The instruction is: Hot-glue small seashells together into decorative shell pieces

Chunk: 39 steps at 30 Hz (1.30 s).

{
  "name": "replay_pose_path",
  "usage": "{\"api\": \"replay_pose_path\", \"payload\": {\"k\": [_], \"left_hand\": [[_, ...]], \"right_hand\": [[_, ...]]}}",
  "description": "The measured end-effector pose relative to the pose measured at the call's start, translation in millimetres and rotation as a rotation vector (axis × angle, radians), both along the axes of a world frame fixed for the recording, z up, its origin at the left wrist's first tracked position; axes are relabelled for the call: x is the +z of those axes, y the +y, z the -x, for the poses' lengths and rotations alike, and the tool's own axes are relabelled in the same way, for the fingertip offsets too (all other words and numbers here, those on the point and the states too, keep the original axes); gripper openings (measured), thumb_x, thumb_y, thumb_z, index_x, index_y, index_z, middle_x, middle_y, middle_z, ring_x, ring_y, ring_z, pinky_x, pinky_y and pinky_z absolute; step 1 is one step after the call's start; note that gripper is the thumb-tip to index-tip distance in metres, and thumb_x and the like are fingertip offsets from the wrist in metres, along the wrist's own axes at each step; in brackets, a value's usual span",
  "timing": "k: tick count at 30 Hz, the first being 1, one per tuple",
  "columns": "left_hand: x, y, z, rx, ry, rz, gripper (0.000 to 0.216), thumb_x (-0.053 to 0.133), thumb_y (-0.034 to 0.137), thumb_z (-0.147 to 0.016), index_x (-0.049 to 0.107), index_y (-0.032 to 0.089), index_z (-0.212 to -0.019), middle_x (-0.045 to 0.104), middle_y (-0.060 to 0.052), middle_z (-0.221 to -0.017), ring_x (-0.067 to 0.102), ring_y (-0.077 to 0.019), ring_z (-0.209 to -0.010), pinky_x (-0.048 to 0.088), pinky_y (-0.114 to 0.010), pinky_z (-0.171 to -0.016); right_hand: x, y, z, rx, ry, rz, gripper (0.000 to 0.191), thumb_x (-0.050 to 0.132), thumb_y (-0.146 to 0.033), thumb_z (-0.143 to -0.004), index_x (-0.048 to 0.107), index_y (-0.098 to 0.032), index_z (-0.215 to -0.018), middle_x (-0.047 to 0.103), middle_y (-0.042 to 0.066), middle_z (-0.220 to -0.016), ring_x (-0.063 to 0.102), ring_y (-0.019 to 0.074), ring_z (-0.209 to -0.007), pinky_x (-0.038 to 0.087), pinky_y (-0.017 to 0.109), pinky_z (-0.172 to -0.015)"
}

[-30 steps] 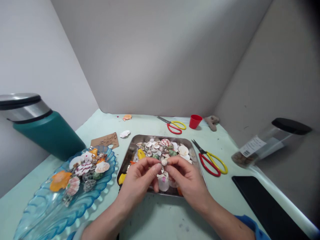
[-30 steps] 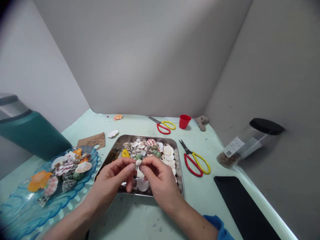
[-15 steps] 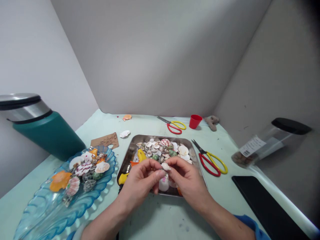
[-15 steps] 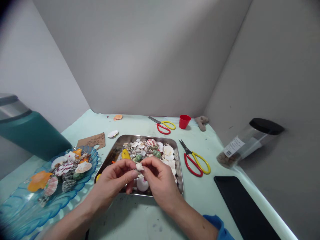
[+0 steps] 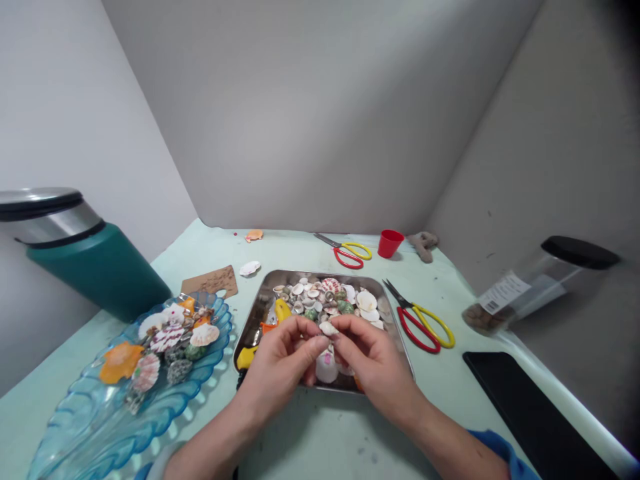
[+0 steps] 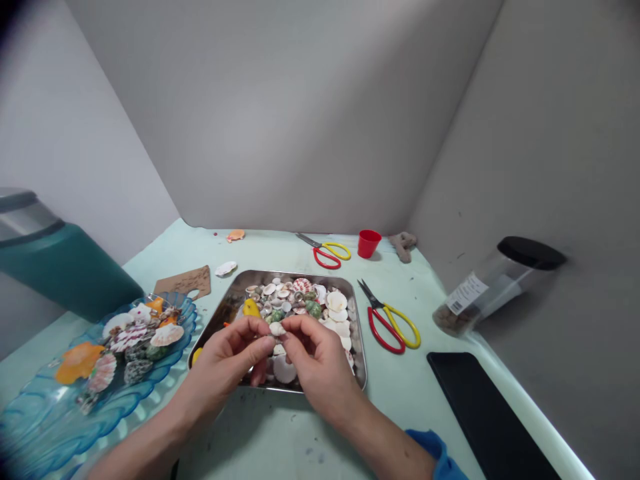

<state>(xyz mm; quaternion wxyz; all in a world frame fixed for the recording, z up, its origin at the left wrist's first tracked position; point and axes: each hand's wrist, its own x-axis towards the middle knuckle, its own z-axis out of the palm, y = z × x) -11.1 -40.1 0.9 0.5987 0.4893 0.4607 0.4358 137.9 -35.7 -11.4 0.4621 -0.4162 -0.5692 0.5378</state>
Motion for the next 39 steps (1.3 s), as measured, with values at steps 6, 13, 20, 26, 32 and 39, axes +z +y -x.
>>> {"api": "replay_pose_path", "payload": {"k": [6,13,20,26,32,39], "left_hand": [[-0.3,-1.1,0.0,0.049,-0.006,-0.009,0.025,0.065,0.038,-0.075,0.051,0.017,-0.078,0.052,0.007,-0.048,0.045,-0.0066,-0.041,0.036,-0.019,-0.044],[1.3,-0.2,-0.9,0.09,-0.011,-0.008,0.025,0.066,0.037,-0.074,0.051,0.017,-0.076,0.05,0.007,-0.045,0.045,-0.0067,-0.04,0.035,-0.018,-0.044],[-0.4,0.6,-0.8,0.073,-0.034,0.006,0.027,0.07,0.035,-0.071,0.051,0.016,-0.078,0.05,0.008,-0.048,0.044,-0.0056,-0.04,0.035,-0.018,-0.043],[0.0,1.3,-0.4,0.059,-0.048,0.016,0.027,0.071,0.033,-0.069,0.052,0.016,-0.078,0.05,0.008,-0.047,0.044,-0.0054,-0.04,0.035,-0.017,-0.043],[0.5,-0.4,0.6,0.065,-0.072,0.024,0.028,0.074,0.034,-0.066,0.054,0.016,-0.075,0.051,0.007,-0.049,0.044,-0.0056,-0.04,0.035,-0.018,-0.042],[0.3,-0.4,1.9,0.04,-0.06,0.024,0.026,0.072,0.033,-0.068,0.054,0.016,-0.075,0.051,0.007,-0.049,0.044,-0.0054,-0.04,0.035,-0.017,-0.042]], "right_hand": [[1.0,0.0,0.3,-0.021,-0.002,0.031,0.018,0.054,-0.035,-0.086,0.06,-0.018,-0.087,0.047,-0.004,-0.061,0.042,0.0104,-0.055,0.035,0.021,-0.051],[3.4,-1.2,-0.4,-0.004,-0.014,-0.023,0.015,0.056,-0.033,-0.085,0.059,-0.019,-0.085,0.054,-0.002,-0.071,0.048,0.0124,-0.063,0.04,0.023,-0.058],[-3.9,-2.9,-0.2,-0.043,-0.112,-0.116,0.009,0.055,-0.028,-0.086,0.058,-0.02,-0.083,0.056,-0.002,-0.076,0.05,0.0131,-0.069,0.041,0.023,-0.063],[-2.0,-2.7,-1.2,-0.043,-0.079,-0.109,0.01,0.056,-0.028,-0.086,0.057,-0.02,-0.08,0.055,-0.003,-0.073,0.05,0.0122,-0.067,0.041,0.022,-0.062],[-1.0,-1.5,-0.8,-0.014,-0.038,-0.1,0.01,0.057,-0.028,-0.084,0.056,-0.019,-0.08,0.054,-0.002,-0.074,0.05,0.0132,-0.067,0.042,0.023,-0.062],[-2.7,-3.9,-1.2,0.022,-0.004,-0.067,0.008,0.055,-0.029,-0.087,0.055,-0.021,-0.087,0.054,-0.002,-0.077,0.05,0.0126,-0.069,0.042,0.023,-0.063]]}}
